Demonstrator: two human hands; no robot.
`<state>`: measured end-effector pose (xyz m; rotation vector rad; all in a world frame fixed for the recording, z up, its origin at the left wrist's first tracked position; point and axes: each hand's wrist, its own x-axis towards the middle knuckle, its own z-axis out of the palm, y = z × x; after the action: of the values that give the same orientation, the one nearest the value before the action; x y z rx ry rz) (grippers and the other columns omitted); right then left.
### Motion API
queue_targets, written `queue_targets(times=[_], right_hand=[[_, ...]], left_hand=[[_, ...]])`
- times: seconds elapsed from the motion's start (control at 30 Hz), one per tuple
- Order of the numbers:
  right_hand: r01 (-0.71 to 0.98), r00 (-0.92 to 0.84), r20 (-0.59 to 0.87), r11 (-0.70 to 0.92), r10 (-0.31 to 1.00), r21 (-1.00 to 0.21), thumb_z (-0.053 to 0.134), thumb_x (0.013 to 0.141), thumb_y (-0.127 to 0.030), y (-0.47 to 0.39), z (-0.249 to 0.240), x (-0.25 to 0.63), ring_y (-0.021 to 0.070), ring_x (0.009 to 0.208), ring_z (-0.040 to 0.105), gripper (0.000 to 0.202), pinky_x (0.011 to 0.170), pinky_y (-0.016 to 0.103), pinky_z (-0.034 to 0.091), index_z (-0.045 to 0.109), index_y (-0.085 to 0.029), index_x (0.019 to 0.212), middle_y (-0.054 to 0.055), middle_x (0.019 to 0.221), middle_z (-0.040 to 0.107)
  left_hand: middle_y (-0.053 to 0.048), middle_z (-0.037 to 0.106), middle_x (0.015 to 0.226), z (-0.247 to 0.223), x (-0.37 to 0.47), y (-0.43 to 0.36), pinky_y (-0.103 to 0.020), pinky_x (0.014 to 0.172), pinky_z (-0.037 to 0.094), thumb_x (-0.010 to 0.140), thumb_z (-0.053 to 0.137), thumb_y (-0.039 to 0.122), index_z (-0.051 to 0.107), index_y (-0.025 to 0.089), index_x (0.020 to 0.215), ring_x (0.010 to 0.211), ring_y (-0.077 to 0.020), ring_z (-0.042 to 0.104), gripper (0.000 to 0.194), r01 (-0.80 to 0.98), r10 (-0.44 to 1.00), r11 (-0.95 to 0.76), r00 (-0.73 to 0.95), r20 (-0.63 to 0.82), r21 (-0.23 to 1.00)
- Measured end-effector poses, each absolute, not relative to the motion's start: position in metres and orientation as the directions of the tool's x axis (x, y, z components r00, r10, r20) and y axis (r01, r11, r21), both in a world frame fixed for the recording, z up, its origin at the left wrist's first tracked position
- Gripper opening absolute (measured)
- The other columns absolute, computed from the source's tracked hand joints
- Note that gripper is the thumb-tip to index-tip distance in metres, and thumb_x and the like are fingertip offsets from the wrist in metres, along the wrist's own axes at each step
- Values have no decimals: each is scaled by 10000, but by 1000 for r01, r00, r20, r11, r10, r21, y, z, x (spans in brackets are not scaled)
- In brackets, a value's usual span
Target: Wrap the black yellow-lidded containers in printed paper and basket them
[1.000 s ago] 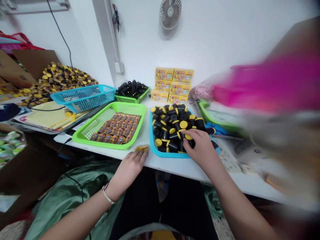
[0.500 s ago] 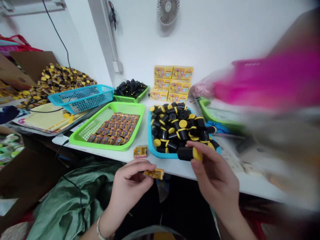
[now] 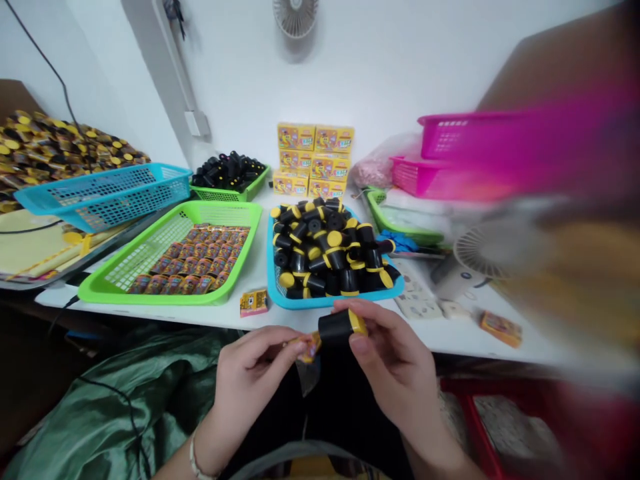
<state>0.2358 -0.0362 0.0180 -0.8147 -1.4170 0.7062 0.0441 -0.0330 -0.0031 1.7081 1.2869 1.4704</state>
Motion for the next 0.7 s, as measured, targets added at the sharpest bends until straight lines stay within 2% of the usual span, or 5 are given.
queue_targets(times=[0.1,0.23,0.37,0.57,0.7], right_hand=[[-68,125,473,483,872,-873,671,963,-305,-36,16,239,162,997,758,215,815,258,629,707,-316,1175,45,1138,787],[-262,221,323,375,920,-889,669,961,-391,-37,21,238,190,1027,759,195,826,295,624,733,-307,1125,37,1070,810],[-400,146,216,258,965,-879,647,972,-425,-39,30,234,158,981,762,188,837,255,599,745,-315,1090,14,1028,818],[-401,0,114,104,994,-910,707,923,-457,-35,28,232,152,965,747,221,865,252,576,748,-307,1081,14,1033,815],[-405,-102,37,-7,994,-914,737,885,-499,-31,27,232,169,904,752,273,856,291,578,757,-287,1056,28,980,820]], left_hand=[[-36,829,868,-4,42,-34,-224,748,616,831,748,159,847,253,869,754,-201,780,142,431,844,-495,34,535,754],[-36,826,1011,-6,40,-33,-222,881,615,907,662,130,819,224,1022,895,-192,792,217,510,738,-631,162,655,585],[-66,793,1153,-5,40,-34,-207,1014,556,974,573,116,738,154,1189,1054,-160,756,273,528,637,-732,306,707,431],[-73,784,1183,-3,36,-38,-172,1044,519,994,549,108,696,139,1250,1094,-136,740,297,529,574,-771,338,746,354],[-60,795,1160,0,34,-39,-148,1005,531,969,592,112,726,158,1224,1050,-133,758,292,508,599,-755,279,751,414]])
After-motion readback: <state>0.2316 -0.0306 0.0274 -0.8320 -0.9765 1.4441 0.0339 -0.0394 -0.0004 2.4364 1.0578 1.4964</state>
